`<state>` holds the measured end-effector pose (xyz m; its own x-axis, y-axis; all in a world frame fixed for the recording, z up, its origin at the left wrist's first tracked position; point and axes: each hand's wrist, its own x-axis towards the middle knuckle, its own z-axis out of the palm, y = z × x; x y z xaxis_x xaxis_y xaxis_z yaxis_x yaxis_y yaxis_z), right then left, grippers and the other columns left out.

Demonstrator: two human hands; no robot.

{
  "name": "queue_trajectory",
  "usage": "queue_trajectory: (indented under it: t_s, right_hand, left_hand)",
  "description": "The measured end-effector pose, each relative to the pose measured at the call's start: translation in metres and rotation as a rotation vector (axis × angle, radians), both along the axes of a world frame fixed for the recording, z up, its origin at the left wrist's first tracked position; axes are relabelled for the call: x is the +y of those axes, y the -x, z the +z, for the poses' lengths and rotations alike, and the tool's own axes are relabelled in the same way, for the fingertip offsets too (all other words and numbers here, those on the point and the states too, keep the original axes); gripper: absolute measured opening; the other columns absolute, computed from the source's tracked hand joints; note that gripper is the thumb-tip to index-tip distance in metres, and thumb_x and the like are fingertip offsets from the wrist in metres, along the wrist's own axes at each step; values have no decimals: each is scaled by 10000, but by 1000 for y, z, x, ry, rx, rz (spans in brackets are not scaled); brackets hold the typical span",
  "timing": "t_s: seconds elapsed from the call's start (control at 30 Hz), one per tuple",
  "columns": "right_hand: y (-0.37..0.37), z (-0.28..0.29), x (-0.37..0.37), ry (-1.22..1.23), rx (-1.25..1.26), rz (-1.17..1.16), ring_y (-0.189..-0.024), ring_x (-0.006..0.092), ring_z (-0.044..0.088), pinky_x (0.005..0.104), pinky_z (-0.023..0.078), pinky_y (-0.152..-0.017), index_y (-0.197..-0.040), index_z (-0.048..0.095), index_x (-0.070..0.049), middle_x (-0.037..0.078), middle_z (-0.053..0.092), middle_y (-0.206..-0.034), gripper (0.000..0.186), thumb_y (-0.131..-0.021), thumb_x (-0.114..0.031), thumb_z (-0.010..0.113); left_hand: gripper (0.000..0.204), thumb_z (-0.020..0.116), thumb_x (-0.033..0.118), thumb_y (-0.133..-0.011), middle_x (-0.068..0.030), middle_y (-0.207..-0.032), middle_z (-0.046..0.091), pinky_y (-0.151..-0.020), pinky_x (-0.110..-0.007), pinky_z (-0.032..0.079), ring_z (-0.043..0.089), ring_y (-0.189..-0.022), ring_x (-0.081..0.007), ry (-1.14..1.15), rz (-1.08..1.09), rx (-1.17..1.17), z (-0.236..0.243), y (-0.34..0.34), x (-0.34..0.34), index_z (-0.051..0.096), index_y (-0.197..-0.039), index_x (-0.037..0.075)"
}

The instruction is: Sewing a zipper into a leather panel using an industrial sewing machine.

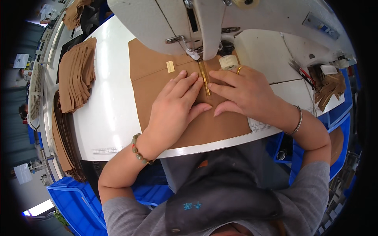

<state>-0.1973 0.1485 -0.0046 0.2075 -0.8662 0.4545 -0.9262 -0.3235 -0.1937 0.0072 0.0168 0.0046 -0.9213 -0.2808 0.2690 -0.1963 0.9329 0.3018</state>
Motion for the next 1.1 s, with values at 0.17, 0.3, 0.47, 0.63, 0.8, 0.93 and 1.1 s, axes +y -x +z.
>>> queue_trajectory:
  t_s: [0.17,0.3,0.47,0.63,0.8,0.93,1.1]
  right_hand:
    - [1,0,-3,5,22,-12,-953,236,643,355,538,-821,-1134,742,-92,48,677,-1224,568,-726,-483,797]
    - [2,-1,-8,-11,1,-42,-1045,224,651,350,551,-869,-1096,737,-83,41,682,-1158,535,-716,-454,808]
    - [6,-2,-13,-26,-9,-44,-1020,222,651,347,552,-841,-1055,754,-117,24,685,-1102,460,-748,-455,804]
    - [10,-6,-14,35,-111,12,-995,226,647,346,550,-806,-984,762,-138,16,676,-1036,307,-822,-397,791]
    - [8,-9,-15,14,-180,19,-961,240,626,365,531,-806,-937,741,-126,26,646,-999,167,-874,-279,762]
    - [6,-9,-16,17,-166,17,-958,254,610,382,506,-830,-928,727,-110,43,638,-1000,145,-889,-248,744]
    - [5,-10,-15,-13,-170,-1,-963,274,598,396,477,-854,-956,717,-87,61,628,-994,92,-888,-146,697]
  left_hand:
    - [563,825,300,-816,-120,-1357,666,-1061,-429,519,615,-1290,-334,32,-25,-10,2,4,-9,701,-1281,10]
    - [551,820,313,-816,-114,-1348,673,-1059,-419,519,621,-1284,-324,73,-21,18,-1,10,-18,712,-1268,17]
    - [473,816,261,-851,-120,-1322,691,-1062,-429,527,615,-1310,-325,14,7,37,-1,8,-15,721,-1245,16]
    - [369,818,149,-865,-137,-1272,717,-1041,-425,554,643,-1290,-325,-168,31,51,2,-7,-1,742,-1198,8]
    - [376,837,128,-843,-149,-1269,720,-1023,-411,567,655,-1271,-349,-99,-17,74,0,-8,8,747,-1186,6]
    - [390,834,130,-846,-156,-1272,716,-1022,-409,567,658,-1262,-355,-89,-18,88,-1,-8,10,738,-1201,-2]
    - [441,835,153,-848,-158,-1289,699,-1006,-413,571,661,-1253,-351,-107,1,89,-3,-9,12,713,-1238,-12]
